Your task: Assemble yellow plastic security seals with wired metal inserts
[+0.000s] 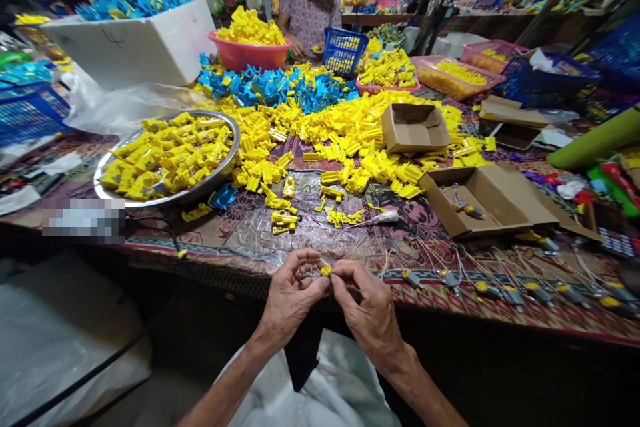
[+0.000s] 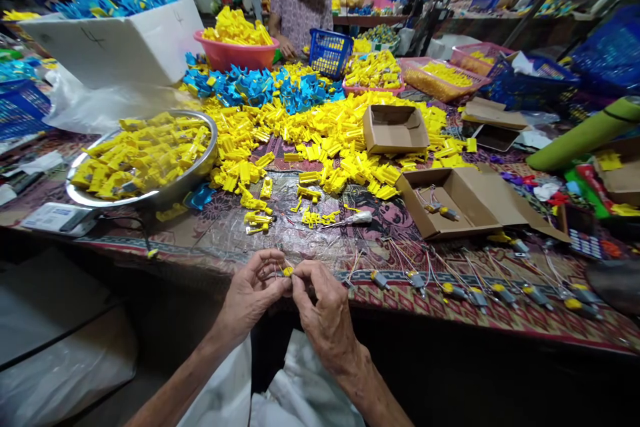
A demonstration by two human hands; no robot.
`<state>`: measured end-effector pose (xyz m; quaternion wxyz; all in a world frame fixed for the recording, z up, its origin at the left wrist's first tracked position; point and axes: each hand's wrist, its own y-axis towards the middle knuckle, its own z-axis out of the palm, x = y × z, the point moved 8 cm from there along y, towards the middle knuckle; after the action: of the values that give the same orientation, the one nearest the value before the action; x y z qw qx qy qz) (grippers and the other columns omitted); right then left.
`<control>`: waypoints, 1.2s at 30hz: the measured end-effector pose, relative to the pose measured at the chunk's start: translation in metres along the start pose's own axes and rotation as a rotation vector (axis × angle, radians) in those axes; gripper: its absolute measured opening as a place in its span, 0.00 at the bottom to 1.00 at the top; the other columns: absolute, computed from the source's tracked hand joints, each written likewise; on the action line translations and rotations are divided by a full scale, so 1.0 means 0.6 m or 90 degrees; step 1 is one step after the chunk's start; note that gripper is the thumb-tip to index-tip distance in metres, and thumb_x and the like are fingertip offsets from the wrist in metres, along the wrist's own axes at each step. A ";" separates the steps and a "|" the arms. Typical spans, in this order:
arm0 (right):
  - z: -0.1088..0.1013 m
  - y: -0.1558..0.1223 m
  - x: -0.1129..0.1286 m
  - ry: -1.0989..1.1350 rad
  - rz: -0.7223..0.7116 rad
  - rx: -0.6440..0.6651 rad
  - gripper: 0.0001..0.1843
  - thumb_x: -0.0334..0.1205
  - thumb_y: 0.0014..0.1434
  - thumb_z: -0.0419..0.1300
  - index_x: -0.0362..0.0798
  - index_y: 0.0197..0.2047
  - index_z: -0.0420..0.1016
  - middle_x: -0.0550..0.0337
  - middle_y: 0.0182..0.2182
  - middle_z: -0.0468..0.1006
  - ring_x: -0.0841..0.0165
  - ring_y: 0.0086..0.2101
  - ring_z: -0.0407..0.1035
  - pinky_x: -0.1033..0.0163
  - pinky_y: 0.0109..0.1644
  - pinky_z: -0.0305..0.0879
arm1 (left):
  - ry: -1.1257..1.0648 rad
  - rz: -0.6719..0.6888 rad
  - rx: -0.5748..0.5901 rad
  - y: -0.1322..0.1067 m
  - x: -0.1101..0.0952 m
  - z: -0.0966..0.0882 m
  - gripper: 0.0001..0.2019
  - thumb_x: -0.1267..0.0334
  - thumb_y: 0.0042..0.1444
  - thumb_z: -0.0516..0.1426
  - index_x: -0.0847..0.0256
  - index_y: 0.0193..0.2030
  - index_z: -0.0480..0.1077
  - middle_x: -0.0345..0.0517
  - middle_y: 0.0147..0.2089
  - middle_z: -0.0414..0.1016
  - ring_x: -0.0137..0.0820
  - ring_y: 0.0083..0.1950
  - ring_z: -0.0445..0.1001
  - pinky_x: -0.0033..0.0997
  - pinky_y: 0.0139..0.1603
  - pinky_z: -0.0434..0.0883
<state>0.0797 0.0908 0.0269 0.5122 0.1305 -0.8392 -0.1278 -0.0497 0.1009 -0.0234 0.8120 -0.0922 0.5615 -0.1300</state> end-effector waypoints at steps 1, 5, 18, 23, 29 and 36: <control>0.001 -0.001 -0.003 0.003 0.007 -0.003 0.06 0.30 0.64 0.55 0.49 0.37 0.70 0.59 0.34 0.77 0.68 0.36 0.72 0.65 0.41 0.67 | -0.006 -0.003 0.000 0.000 0.001 0.000 0.21 0.68 0.47 0.68 0.59 0.47 0.66 0.40 0.39 0.76 0.24 0.37 0.76 0.21 0.39 0.73; 0.004 -0.003 -0.017 0.018 0.055 -0.001 0.05 0.33 0.64 0.55 0.49 0.37 0.71 0.59 0.34 0.77 0.68 0.35 0.72 0.65 0.40 0.67 | -0.034 -0.019 0.002 0.000 0.001 0.003 0.24 0.68 0.48 0.67 0.58 0.50 0.63 0.40 0.40 0.77 0.22 0.32 0.76 0.22 0.37 0.73; 0.019 -0.003 -0.073 0.247 0.325 0.092 0.12 0.47 0.59 0.62 0.48 0.32 0.69 0.64 0.27 0.74 0.69 0.28 0.72 0.66 0.33 0.68 | 0.000 -0.082 0.006 -0.002 0.006 0.006 0.30 0.64 0.47 0.68 0.60 0.55 0.61 0.42 0.37 0.78 0.26 0.30 0.77 0.27 0.35 0.76; 0.016 -0.010 -0.093 0.363 0.395 0.048 0.19 0.53 0.53 0.66 0.49 0.37 0.68 0.64 0.28 0.73 0.71 0.26 0.69 0.67 0.29 0.67 | -0.059 -0.104 0.071 -0.004 0.014 0.011 0.31 0.62 0.53 0.66 0.61 0.60 0.57 0.49 0.40 0.79 0.29 0.34 0.79 0.26 0.36 0.75; 0.020 -0.023 -0.089 0.391 0.389 0.052 0.22 0.54 0.53 0.67 0.50 0.43 0.66 0.60 0.34 0.76 0.69 0.30 0.72 0.66 0.31 0.69 | -0.063 -0.118 0.077 -0.004 0.017 0.013 0.30 0.61 0.53 0.66 0.60 0.59 0.58 0.47 0.39 0.78 0.27 0.32 0.79 0.27 0.37 0.76; 0.029 -0.024 -0.091 0.424 0.385 0.030 0.19 0.52 0.53 0.68 0.48 0.38 0.69 0.63 0.31 0.75 0.72 0.27 0.70 0.67 0.30 0.70 | -0.020 -0.110 0.060 -0.009 -0.002 0.029 0.27 0.61 0.49 0.68 0.60 0.54 0.63 0.43 0.37 0.78 0.25 0.29 0.77 0.26 0.36 0.76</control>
<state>0.0895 0.0978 -0.0306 0.7657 -0.0750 -0.6316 0.0960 -0.0341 0.0961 -0.0148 0.8101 -0.1042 0.5318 -0.2239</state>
